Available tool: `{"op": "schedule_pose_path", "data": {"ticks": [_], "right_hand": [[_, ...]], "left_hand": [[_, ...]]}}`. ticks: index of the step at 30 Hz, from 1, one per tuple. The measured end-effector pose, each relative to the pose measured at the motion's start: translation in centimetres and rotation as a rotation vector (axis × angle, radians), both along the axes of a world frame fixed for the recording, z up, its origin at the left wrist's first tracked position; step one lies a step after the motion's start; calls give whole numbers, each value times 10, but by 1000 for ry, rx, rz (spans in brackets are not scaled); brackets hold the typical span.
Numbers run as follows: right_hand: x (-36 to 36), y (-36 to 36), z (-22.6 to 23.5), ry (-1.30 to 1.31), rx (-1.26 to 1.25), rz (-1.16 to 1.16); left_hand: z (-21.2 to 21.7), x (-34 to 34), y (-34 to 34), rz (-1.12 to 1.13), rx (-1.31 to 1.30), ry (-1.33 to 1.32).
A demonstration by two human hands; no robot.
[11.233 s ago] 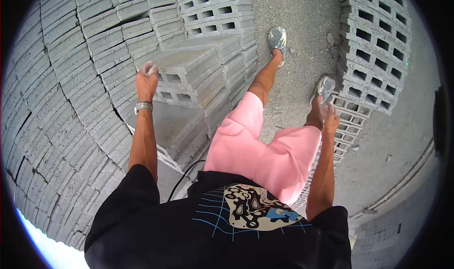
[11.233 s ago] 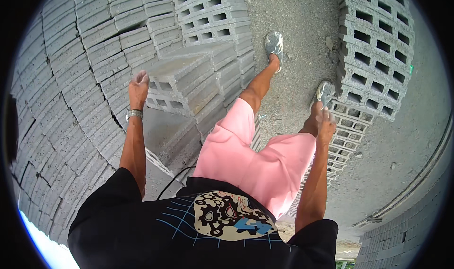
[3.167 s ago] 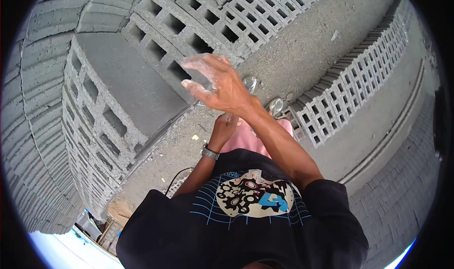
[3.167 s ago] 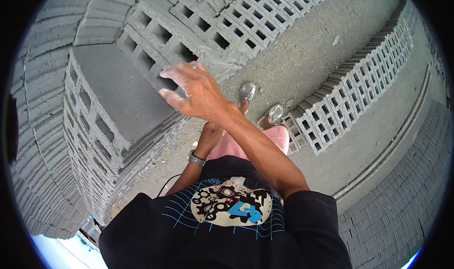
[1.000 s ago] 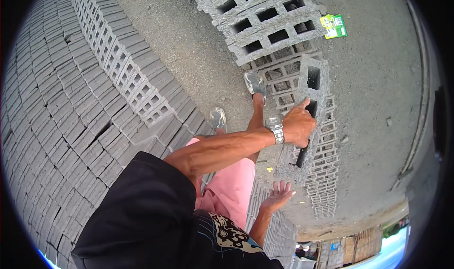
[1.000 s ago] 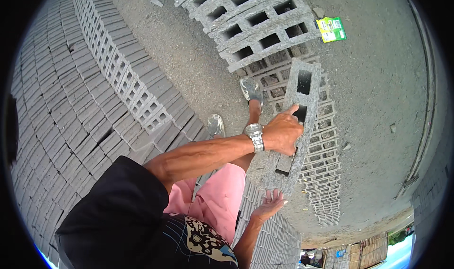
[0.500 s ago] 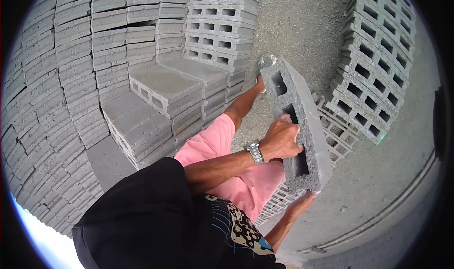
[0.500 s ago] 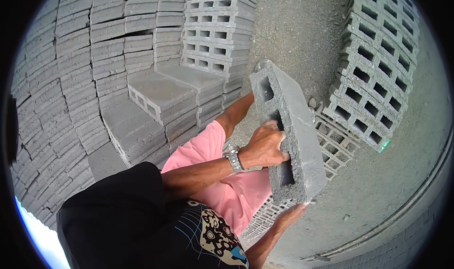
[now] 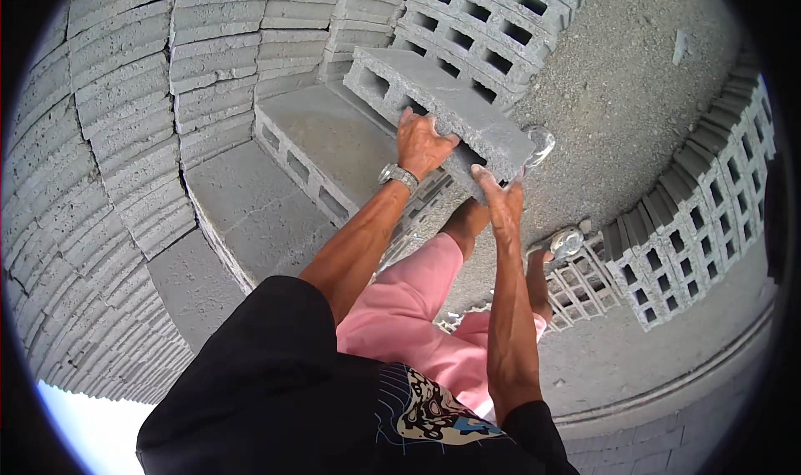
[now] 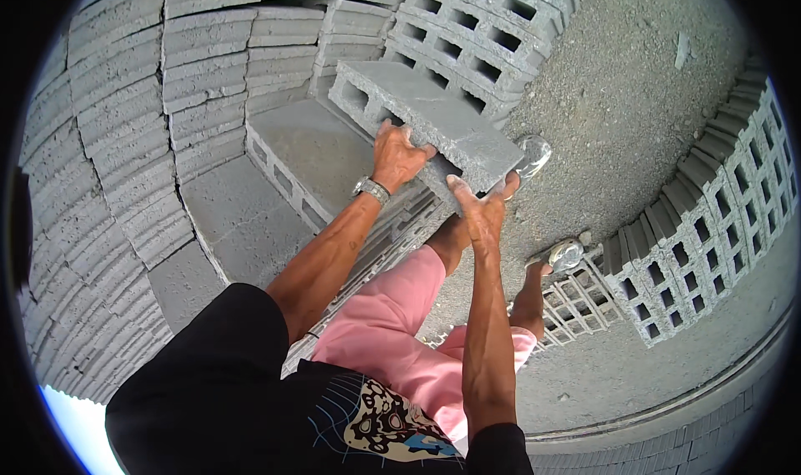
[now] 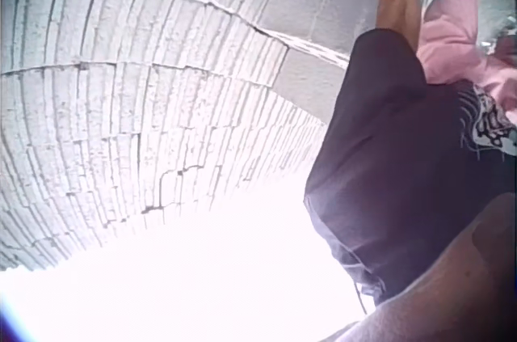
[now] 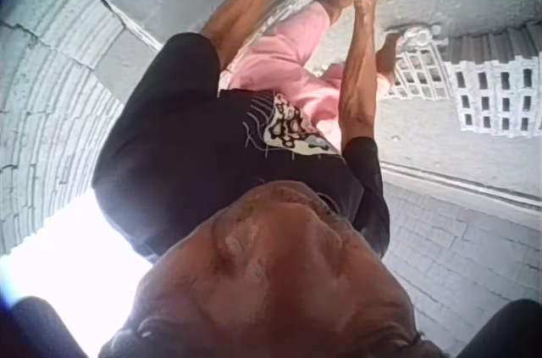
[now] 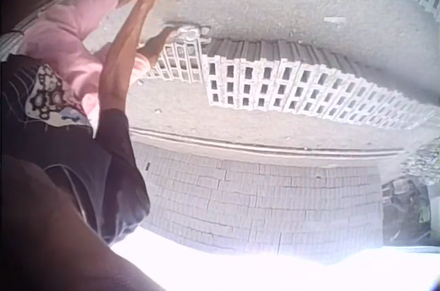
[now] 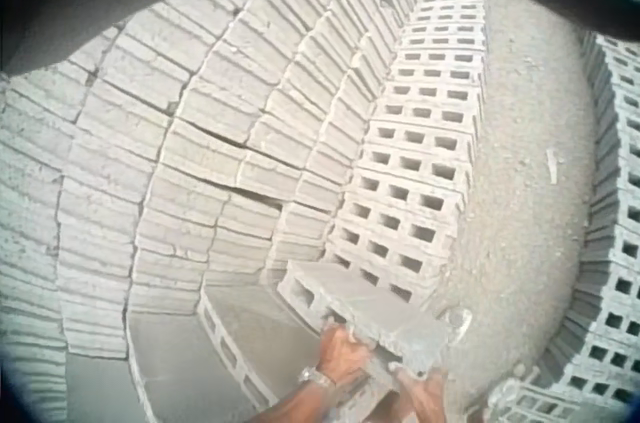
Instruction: The person places a metal tool against a cinder block stack, sets it down, and then picks up individual cinder blocks from the ground by hand and stacks them onto a pile.
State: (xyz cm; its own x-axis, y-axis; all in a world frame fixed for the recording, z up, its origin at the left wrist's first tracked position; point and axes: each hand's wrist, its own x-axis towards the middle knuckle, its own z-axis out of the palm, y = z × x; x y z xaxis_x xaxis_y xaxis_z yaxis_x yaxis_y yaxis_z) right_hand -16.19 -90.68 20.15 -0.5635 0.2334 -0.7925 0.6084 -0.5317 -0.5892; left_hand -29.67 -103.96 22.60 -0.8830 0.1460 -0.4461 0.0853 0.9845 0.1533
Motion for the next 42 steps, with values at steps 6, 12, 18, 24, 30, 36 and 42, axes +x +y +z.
{"op": "schedule_pose_path", "data": {"ticks": [6,12,18,24,30,36,42], "right_hand": [[-51,-70,-48,-150,72,431],[-47,-107,-106,-3,-78,200],[-34,-80,-92,-163,-128,362],[50,-20,-96,-210,-56,169],[265,72,-144,-544,236,-57],[413,117,-121,-465,163,-511],[499,102,-92,-486,23,-872]], "left_hand": [[-34,-44,-81,103,-260,-150],[-59,-55,-96,132,-263,-241],[-45,-62,-99,16,-333,-534],[-21,-72,-112,-119,-358,-383],[-25,-23,28,-390,-172,-69],[-56,160,242,-885,227,-391],[-77,362,393,-1592,282,-448]]}}
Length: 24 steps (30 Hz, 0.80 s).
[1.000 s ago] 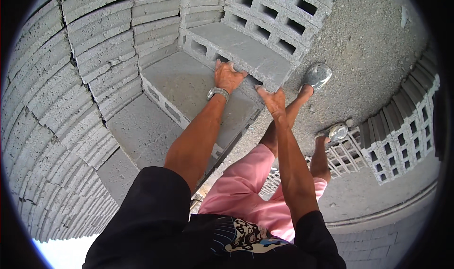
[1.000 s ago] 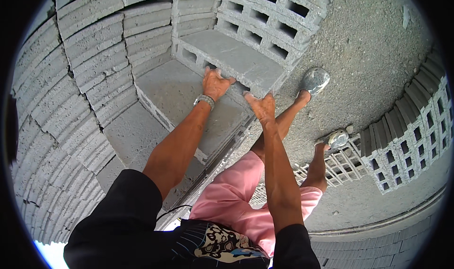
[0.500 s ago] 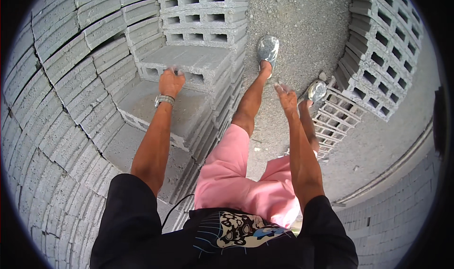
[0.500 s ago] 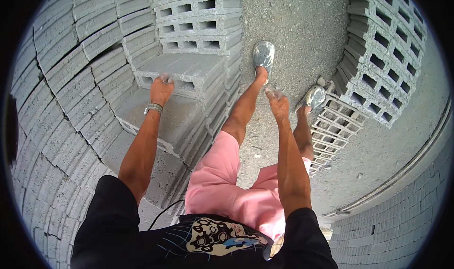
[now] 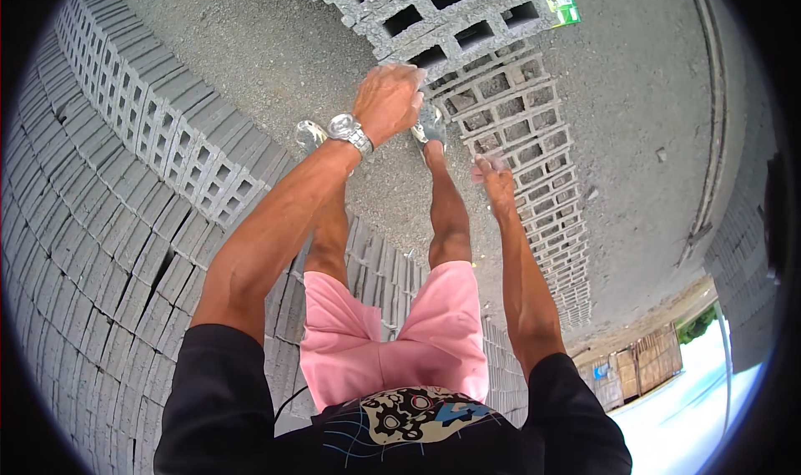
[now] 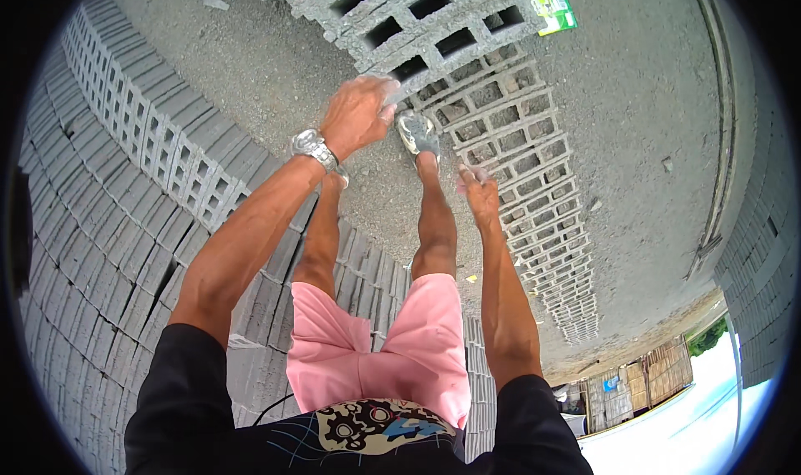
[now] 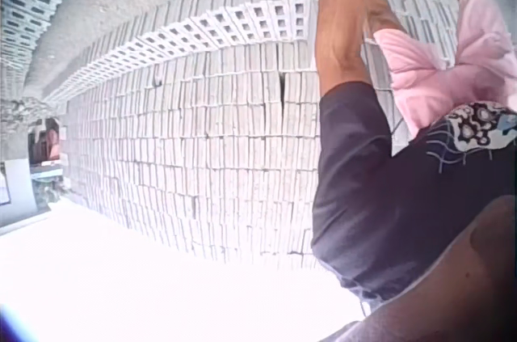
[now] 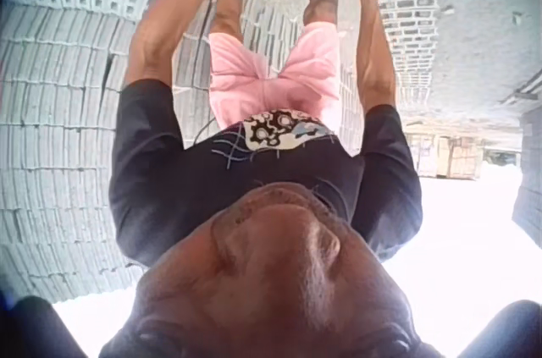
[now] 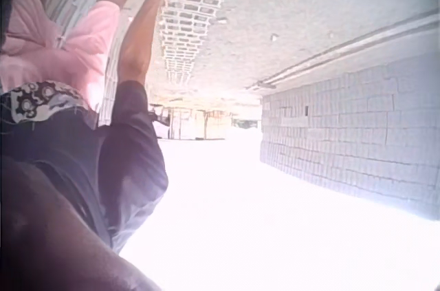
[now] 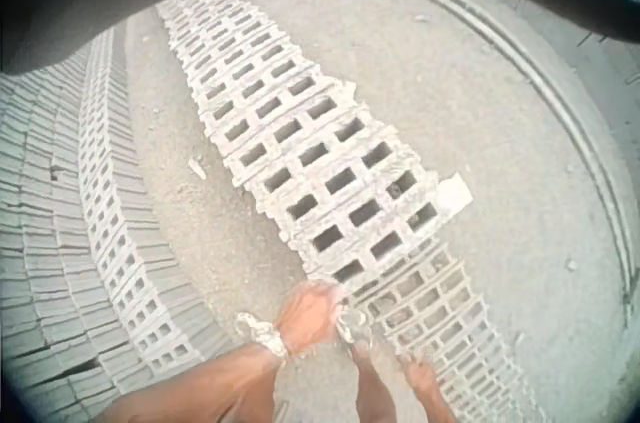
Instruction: The person places a metal tool against a cinder block stack, sets it down, and then picks up individual cinder blocks from the ground by hand and stacks them onto a pile.
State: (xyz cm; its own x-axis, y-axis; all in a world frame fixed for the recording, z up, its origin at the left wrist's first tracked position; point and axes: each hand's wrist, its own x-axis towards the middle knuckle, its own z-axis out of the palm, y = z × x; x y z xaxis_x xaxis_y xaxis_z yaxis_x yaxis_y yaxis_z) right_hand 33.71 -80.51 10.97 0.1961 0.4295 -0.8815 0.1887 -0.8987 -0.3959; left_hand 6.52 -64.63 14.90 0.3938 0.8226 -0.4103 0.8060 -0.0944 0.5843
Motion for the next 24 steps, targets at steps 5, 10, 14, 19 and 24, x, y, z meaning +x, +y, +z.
{"op": "schedule_pose_path", "data": {"ticks": [5,10,14,19,24], "right_hand": [[44,-91,1,29,-88,-122],[45,-168,22,62,-263,-398],[30,-223,20,107,-364,-522],[-14,-266,2,213,-198,-556],[-45,-319,-26,280,-181,-685]], "left_hand": [[-80,72,61,-626,495,265],[-122,74,96,-944,484,336],[-136,81,95,-1075,567,320],[-141,85,115,-1204,429,348],[-149,116,106,-1118,430,466]]}}
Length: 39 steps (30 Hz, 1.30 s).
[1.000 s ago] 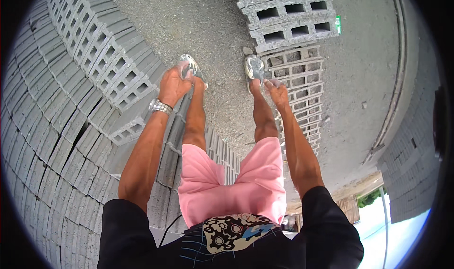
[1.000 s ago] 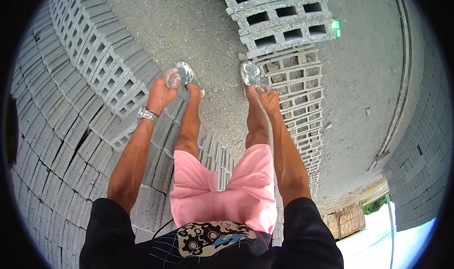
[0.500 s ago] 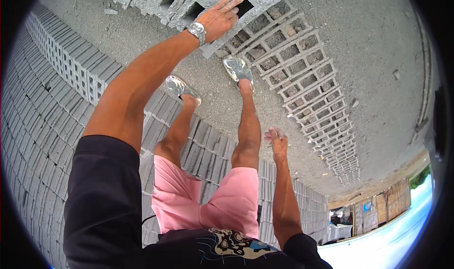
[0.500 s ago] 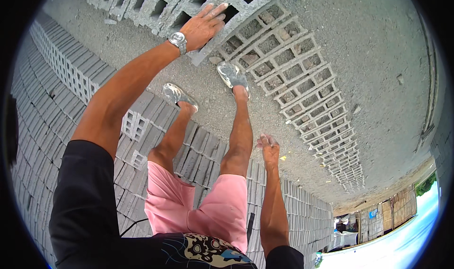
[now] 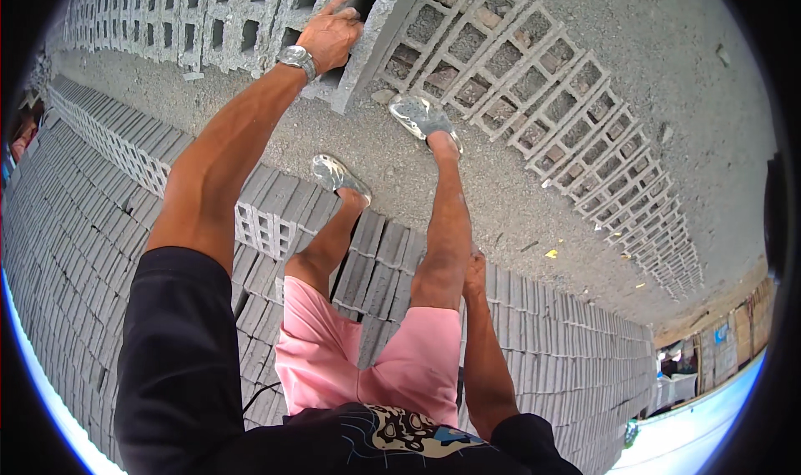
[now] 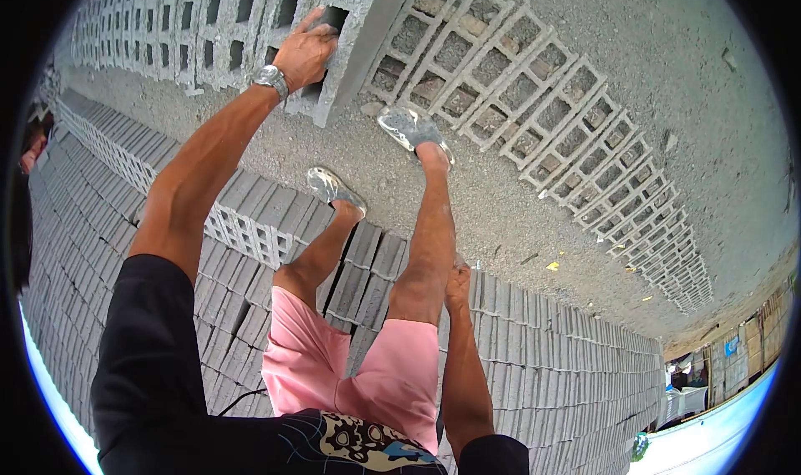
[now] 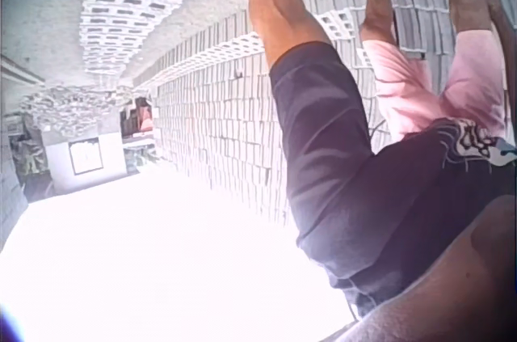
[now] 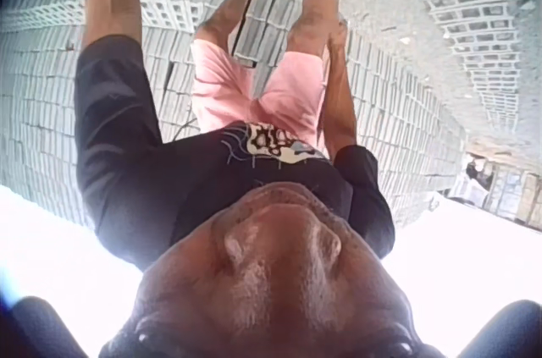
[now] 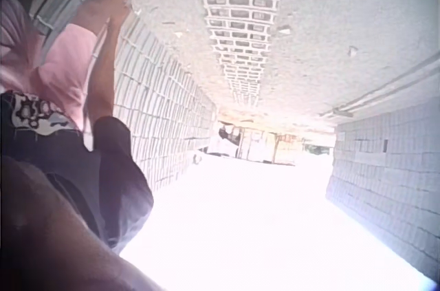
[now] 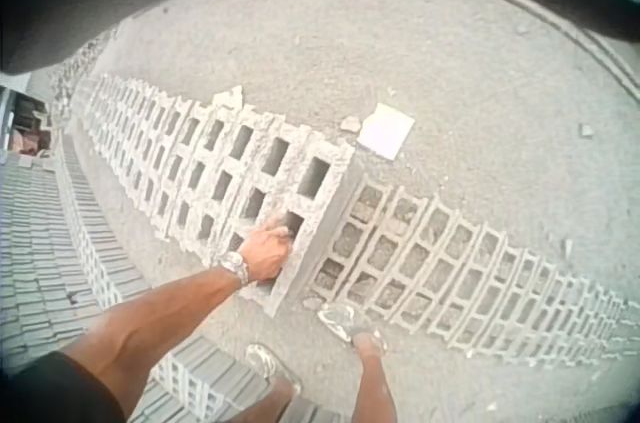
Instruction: The person places a metal tool against a cinder block stack, sets it down, and then picks up individual cinder blocks from the ground by hand and stacks them onto a pile.
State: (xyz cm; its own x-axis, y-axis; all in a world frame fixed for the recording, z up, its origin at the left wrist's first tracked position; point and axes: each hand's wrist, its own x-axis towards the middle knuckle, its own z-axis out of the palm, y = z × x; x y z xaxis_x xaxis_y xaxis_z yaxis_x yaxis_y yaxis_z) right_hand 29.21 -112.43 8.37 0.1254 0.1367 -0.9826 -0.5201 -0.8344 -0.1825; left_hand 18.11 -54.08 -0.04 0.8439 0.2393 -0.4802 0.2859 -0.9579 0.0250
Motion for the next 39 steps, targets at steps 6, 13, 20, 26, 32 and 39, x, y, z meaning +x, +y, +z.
{"op": "schedule_pose_path", "data": {"ticks": [6,13,20,26,32,39], "right_hand": [[11,50,58,-99,118,50],[49,75,163,-292,-105,-28],[71,142,279,-631,198,181],[45,257,320,-628,204,976],[-104,337,259,-497,217,1157],[-330,351,191,-269,499,1392]], "left_hand": [[49,35,-15,35,-63,-17],[156,97,-64,366,-514,-148],[246,55,-198,1125,-754,-494],[261,-13,-234,1599,-858,-580],[265,-175,-252,2111,-528,-673],[259,-376,-310,2471,-146,-584]]}}
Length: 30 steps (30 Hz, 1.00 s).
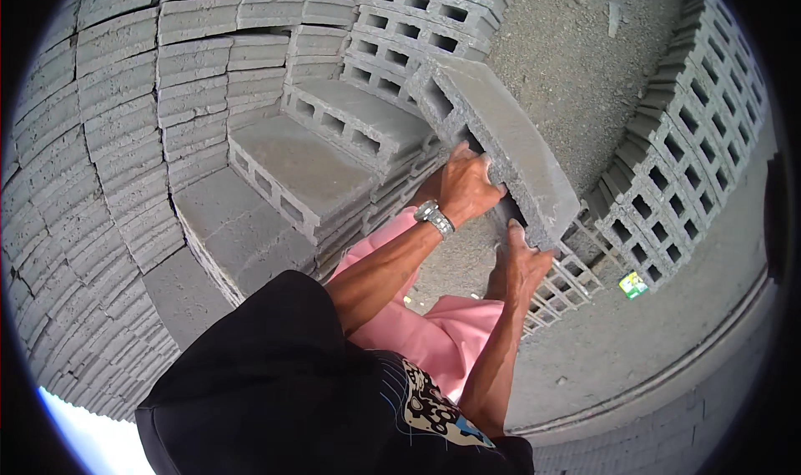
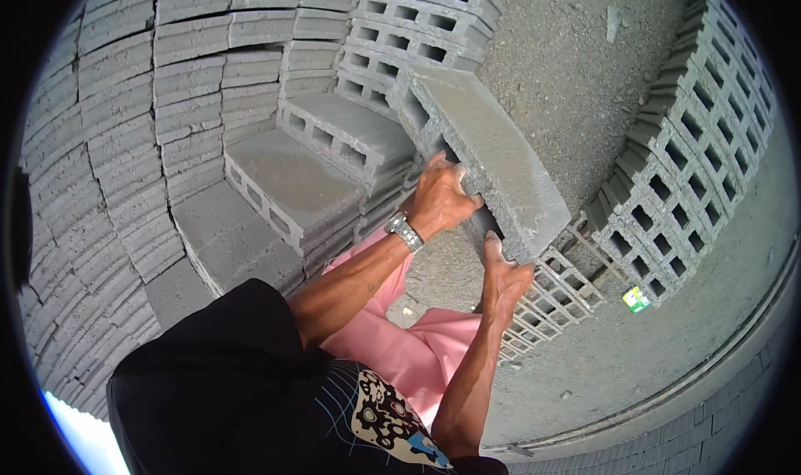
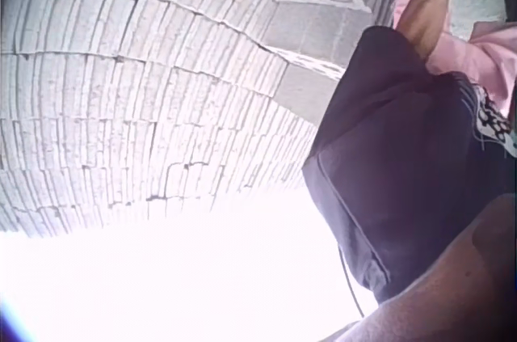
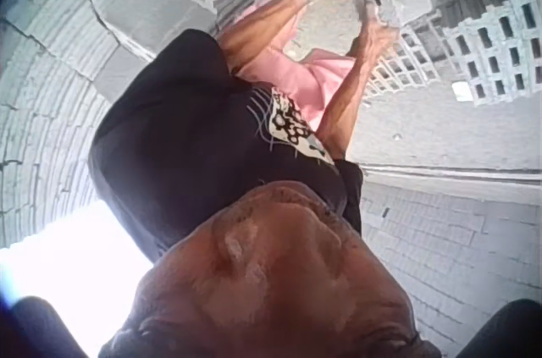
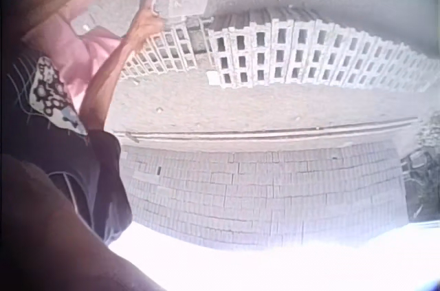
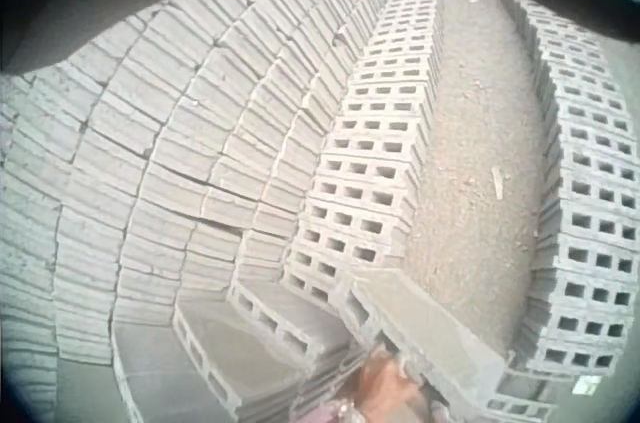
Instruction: The person places a metal tool against a cinder block stack, sets it down, and then picks up individual cinder blocks from the ground by hand and stacks them onto a pile.
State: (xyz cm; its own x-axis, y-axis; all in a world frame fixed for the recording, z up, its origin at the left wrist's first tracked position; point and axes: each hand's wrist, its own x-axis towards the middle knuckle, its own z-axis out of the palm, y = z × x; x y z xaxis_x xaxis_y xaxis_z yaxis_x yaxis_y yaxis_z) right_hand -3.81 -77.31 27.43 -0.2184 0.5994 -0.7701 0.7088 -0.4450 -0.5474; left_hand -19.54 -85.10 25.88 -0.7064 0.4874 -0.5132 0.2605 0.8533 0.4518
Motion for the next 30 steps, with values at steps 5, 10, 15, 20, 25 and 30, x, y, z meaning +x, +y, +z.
{"op": "schedule_pose_path", "data": {"ticks": [5,10,15,20,25,30], "right_hand": [[-134,-37,-40,156,-132,191],[-201,-118,-92,248,-35,274],[-232,-157,-103,194,63,319],[-262,-166,-101,93,-268,219],[-254,-170,-110,111,-325,129],[-239,-160,-112,214,-164,153]], "left_hand": [[-4,-107,-70,235,-179,211],[-32,-167,-151,278,-359,270],[-71,-188,-205,300,-450,218],[-99,-196,-221,345,-403,237],[-103,-196,-224,324,-374,182],[-95,-203,-227,224,-449,85]]}}
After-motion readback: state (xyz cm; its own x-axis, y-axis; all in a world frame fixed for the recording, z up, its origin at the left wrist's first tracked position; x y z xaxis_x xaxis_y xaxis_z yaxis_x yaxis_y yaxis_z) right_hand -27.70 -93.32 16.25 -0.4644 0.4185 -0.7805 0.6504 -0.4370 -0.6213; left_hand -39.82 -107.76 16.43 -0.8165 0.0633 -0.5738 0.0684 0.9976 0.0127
